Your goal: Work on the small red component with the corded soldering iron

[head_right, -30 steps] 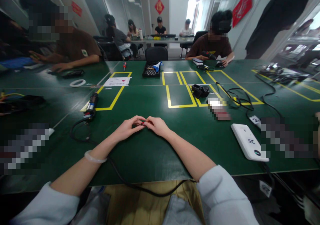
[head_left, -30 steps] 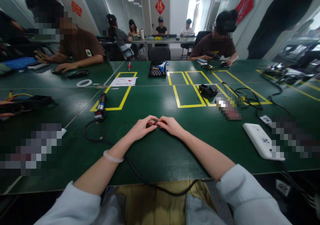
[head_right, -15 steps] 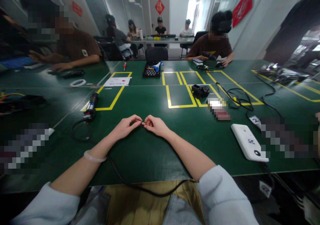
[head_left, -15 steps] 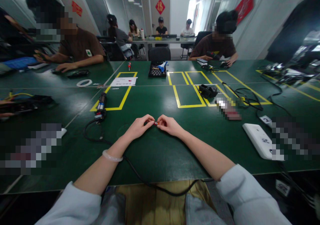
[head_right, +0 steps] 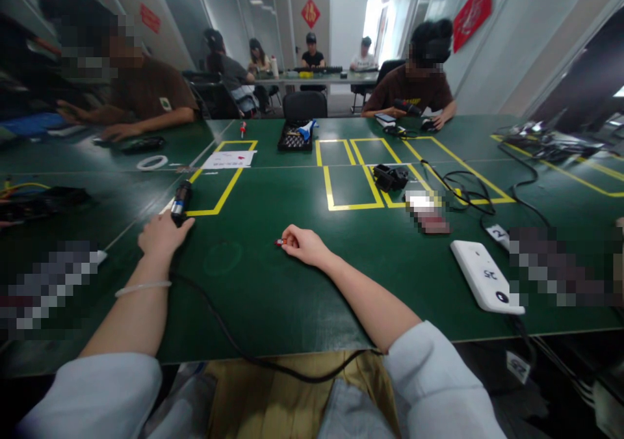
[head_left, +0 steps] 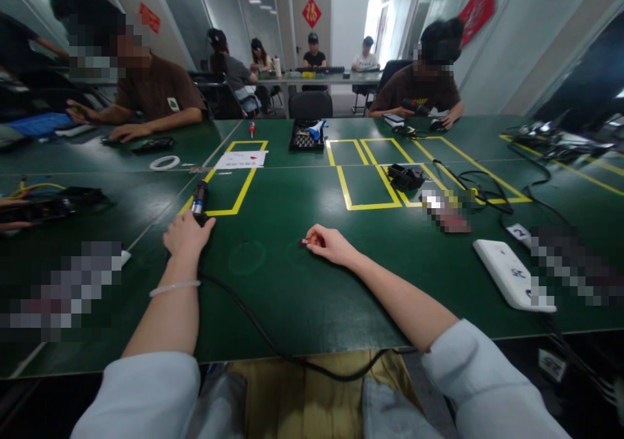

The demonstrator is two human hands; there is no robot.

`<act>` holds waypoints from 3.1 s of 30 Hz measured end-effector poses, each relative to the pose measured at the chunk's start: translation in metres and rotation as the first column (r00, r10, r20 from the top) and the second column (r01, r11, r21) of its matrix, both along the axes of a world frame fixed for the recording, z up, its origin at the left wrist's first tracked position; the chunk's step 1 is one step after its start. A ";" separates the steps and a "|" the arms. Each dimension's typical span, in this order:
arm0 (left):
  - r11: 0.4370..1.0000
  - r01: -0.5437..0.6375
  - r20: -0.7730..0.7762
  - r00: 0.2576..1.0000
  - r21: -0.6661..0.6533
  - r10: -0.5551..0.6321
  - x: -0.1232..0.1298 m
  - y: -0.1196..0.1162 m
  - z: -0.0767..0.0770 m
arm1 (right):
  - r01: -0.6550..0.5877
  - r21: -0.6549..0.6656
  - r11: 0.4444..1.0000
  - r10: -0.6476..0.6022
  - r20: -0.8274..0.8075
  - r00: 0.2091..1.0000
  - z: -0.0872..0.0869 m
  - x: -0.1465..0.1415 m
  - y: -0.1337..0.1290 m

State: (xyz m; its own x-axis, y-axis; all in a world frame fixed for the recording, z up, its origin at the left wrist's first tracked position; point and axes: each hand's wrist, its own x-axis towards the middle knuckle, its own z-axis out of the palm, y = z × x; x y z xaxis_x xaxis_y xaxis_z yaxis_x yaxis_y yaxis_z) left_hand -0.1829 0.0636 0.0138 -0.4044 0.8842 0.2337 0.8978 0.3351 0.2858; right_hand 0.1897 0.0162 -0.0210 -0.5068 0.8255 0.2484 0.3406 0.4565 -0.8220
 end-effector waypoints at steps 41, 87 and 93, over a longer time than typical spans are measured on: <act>0.490 0.868 0.030 0.494 -0.086 -0.869 0.162 -0.048 -0.013 | 0.082 0.140 0.987 -0.105 0.167 0.980 0.001 -0.003 -0.002; 0.836 0.527 -0.171 0.819 -0.153 -0.547 0.109 -0.011 -0.006 | 0.064 0.175 0.982 -0.088 0.131 0.987 0.009 0.004 -0.003; 0.959 0.249 -0.156 0.950 -0.135 -0.269 0.039 0.008 -0.005 | 0.056 0.170 0.984 -0.080 0.142 0.987 0.008 0.005 -0.002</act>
State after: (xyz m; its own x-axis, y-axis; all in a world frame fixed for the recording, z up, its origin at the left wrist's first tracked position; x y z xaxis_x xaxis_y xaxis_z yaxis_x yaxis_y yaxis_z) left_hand -0.1438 0.0713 0.0091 -0.1207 0.9776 0.1723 0.9899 0.1056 0.0945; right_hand 0.1950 0.0142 -0.0128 -0.4920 0.8133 0.3107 0.4874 0.5530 -0.6757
